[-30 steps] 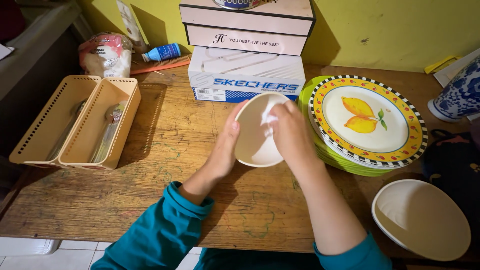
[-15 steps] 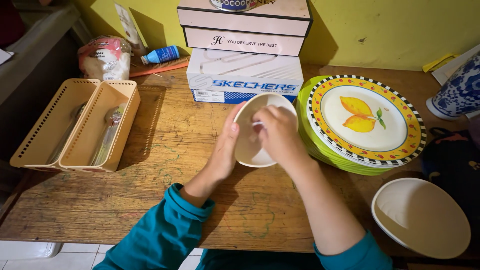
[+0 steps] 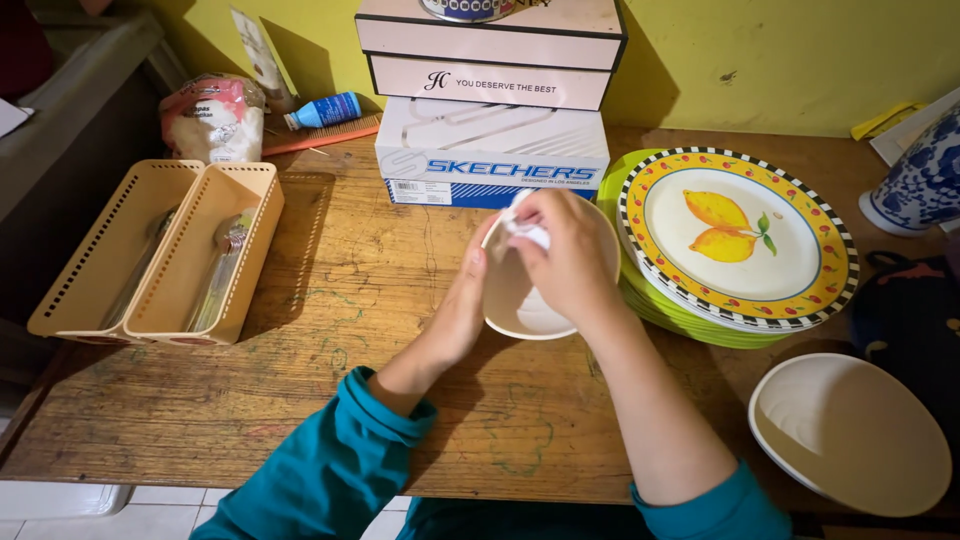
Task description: Wiping spoons, bowls, and plates with a cloth and organizing them on a table.
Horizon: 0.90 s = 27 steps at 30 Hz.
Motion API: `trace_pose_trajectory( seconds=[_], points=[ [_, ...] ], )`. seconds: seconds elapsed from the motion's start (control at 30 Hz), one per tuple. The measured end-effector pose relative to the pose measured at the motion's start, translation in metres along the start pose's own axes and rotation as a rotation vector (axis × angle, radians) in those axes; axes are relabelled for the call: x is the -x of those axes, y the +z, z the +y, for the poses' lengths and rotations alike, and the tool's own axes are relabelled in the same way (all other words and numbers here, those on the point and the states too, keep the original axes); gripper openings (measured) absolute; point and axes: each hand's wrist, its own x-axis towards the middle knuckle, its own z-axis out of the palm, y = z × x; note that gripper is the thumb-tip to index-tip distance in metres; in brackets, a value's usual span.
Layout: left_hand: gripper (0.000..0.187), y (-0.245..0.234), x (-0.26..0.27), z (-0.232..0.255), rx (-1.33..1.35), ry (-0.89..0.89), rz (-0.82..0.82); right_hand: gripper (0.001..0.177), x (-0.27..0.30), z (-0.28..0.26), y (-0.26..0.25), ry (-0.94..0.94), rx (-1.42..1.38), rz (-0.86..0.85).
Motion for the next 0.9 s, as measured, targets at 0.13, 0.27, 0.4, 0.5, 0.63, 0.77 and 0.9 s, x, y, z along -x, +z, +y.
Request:
trace_pose_trajectory(
  seconds=[0.13, 0.27, 0.4, 0.5, 0.63, 0.77, 0.9],
  points=[
    [0.069, -0.001, -0.002, 0.006, 0.003, 0.015, -0.006, 0.028, 0.005, -0.023, 0.003, -0.089, -0.271, -0.144],
    [0.064, -0.002, -0.003, 0.003, 0.041, 0.050, 0.047, 0.010, 0.006, -0.044, -0.016, 0.096, -0.382, -0.531],
    [0.064, -0.001, -0.003, 0.000, 0.074, 0.013, 0.023, 0.006, 0.002, -0.036, -0.014, 0.036, -0.255, -0.440],
    [0.064, -0.009, -0.004, -0.023, 0.061, 0.018, 0.032, 0.015, 0.008, 0.012, 0.009, -0.086, 0.286, -0.095],
    [0.057, -0.012, -0.007, -0.007, 0.035, 0.077, 0.078, 0.009, 0.000, -0.013, -0.023, 0.314, 0.354, -0.225],
    [0.055, -0.015, -0.006, 0.000, -0.039, 0.106, 0.098, 0.021, 0.009, -0.032, -0.008, 0.268, 0.328, -0.429],
    [0.056, -0.016, -0.009, -0.008, 0.033, 0.084, 0.095, 0.016, 0.007, -0.066, 0.002, 0.182, -0.239, -0.444]
  ],
)
